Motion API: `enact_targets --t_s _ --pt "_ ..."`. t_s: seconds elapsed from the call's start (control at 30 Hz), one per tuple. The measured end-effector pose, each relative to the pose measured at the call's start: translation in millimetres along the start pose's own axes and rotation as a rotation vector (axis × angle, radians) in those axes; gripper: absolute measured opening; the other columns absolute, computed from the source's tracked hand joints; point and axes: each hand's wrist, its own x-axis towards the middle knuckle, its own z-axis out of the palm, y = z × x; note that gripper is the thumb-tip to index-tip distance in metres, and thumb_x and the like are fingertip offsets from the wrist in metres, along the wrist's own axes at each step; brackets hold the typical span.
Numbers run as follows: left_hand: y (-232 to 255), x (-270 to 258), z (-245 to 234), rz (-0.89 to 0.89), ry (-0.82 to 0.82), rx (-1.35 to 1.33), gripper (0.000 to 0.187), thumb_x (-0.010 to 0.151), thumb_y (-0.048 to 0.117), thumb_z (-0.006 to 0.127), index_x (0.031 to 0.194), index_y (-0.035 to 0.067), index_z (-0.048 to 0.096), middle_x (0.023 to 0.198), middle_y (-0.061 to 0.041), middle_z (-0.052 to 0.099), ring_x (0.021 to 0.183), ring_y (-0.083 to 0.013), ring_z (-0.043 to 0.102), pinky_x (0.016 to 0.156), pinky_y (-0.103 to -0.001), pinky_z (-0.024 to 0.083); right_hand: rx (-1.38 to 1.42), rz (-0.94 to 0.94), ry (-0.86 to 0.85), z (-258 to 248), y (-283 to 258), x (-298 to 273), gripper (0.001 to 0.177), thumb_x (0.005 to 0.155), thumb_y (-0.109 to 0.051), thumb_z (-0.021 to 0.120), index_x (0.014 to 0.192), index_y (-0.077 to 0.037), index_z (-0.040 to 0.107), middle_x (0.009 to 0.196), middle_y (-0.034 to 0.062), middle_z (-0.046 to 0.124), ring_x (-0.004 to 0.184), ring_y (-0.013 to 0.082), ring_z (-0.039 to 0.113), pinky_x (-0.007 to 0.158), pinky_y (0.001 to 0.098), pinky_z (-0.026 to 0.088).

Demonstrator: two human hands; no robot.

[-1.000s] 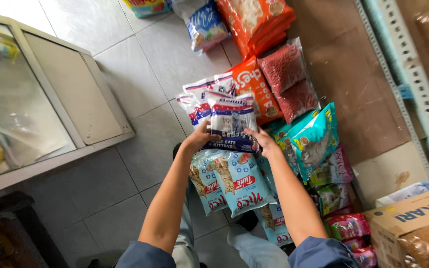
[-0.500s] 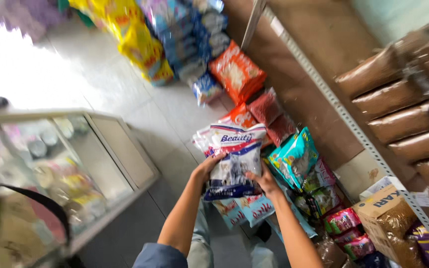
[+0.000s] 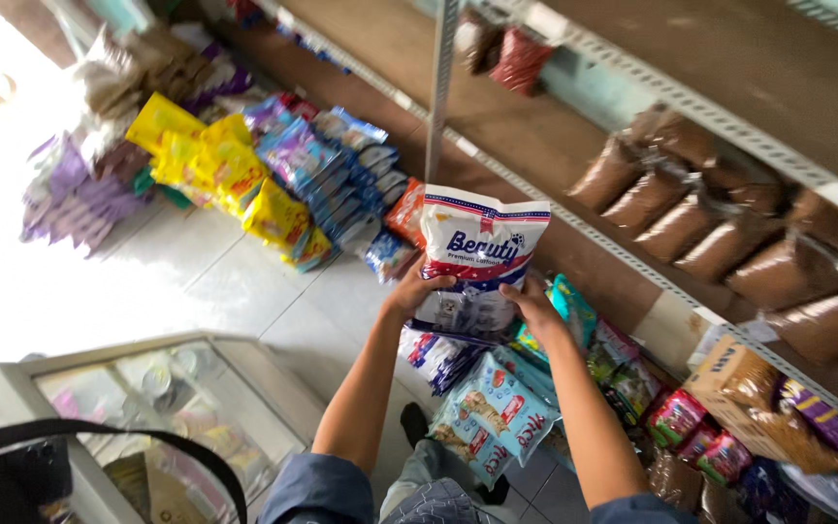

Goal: The person picks up bags of pet food from the floor and places them onto a metal storage shelf.

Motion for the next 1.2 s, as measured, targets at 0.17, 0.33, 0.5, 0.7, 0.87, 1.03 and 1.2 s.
enact_targets --t_s 0.17,0.33,0.5,0.7,0.87,1.03,1.2 --pt "29.9 4.4 35.5 0.002 -0.054 0.169 0.065 0.058 0.004 0.085 0.116 0.008 0.058 0.089 -0.007 0.063 0.079 -0.0145 0.059 0.071 -0.028 0.052 0.118 -0.141 0.131 -12.3 -17.1 -13.4 0.077 0.072 -0.022 0.079 0.136 -0.01 0.039 0.129 0.0117 0.049 0.117 0.0263 0.048 0.098 0.0441 0.038" --pt "53.4 -5.9 77.0 0.07 -0.114 0.282 0.049 0.057 0.01 0.086 0.1 0.009 0.064 0.08 -0.006 0.064 0.071 -0.0151 0.06 0.067 -0.026 0.051 0.053 -0.321 0.24 -33.3 -45.9 -26.6 0.076 0.073 -0.024 0.08 0.136 -0.009 0.039 0.131 0.0129 0.048 0.121 0.0296 0.045 0.099 0.0493 0.037" --pt "68.5 -12.0 121.4 0.329 -0.145 0.368 0.051 0.057 0.017 0.09 0.097 0.011 0.059 0.083 -0.005 0.064 0.078 -0.013 0.057 0.074 -0.027 0.048 0.105 -0.479 0.317 -50.5 -74.5 -44.7 0.066 0.064 -0.02 0.086 0.121 -0.011 0.054 0.109 0.0037 0.061 0.101 0.0141 0.055 0.09 0.0385 0.045" --pt "85.3 -9.3 141.1 0.41 -0.096 0.363 0.045 0.063 0.022 0.088 0.094 0.01 0.058 0.081 -0.007 0.064 0.077 -0.0163 0.06 0.071 -0.031 0.049 0.079 -0.486 0.233 -59.7 -113.6 -56.4 0.06 0.069 -0.019 0.082 0.122 -0.013 0.054 0.114 0.0078 0.062 0.103 0.0164 0.056 0.085 0.0393 0.045" --pt "108.1 10.3 155.0 0.426 -0.133 0.29 0.044 0.062 0.018 0.087 0.094 0.009 0.058 0.08 -0.005 0.063 0.076 -0.0154 0.057 0.072 -0.03 0.048 0.012 -0.446 0.121 -73.3 -132.4 -51.2 0.098 0.066 -0.038 0.081 0.144 -0.013 0.027 0.141 0.0131 0.038 0.116 0.0252 0.044 0.096 0.0453 0.037" --pt "147.5 36.7 164.7 0.425 -0.22 0.327 0.044 0.062 0.017 0.086 0.095 0.009 0.059 0.08 -0.005 0.064 0.074 -0.0144 0.058 0.07 -0.029 0.048 0.07 -0.442 0.064 -63.3 -146.6 -25.8 0.103 0.062 -0.023 0.085 0.145 -0.016 0.025 0.144 0.012 0.036 0.128 0.0309 0.037 0.101 0.0484 0.033" --pt "196.8 84.1 172.3 0.534 -0.419 0.374 0.049 0.062 0.015 0.087 0.101 0.01 0.058 0.09 -0.005 0.064 0.084 -0.013 0.056 0.079 -0.03 0.046 0.034 -0.704 0.287 -44.8 -181.7 6.8 0.078 0.061 -0.02 0.087 0.127 -0.01 0.046 0.116 0.0093 0.058 0.108 0.0191 0.051 0.091 0.0436 0.042"
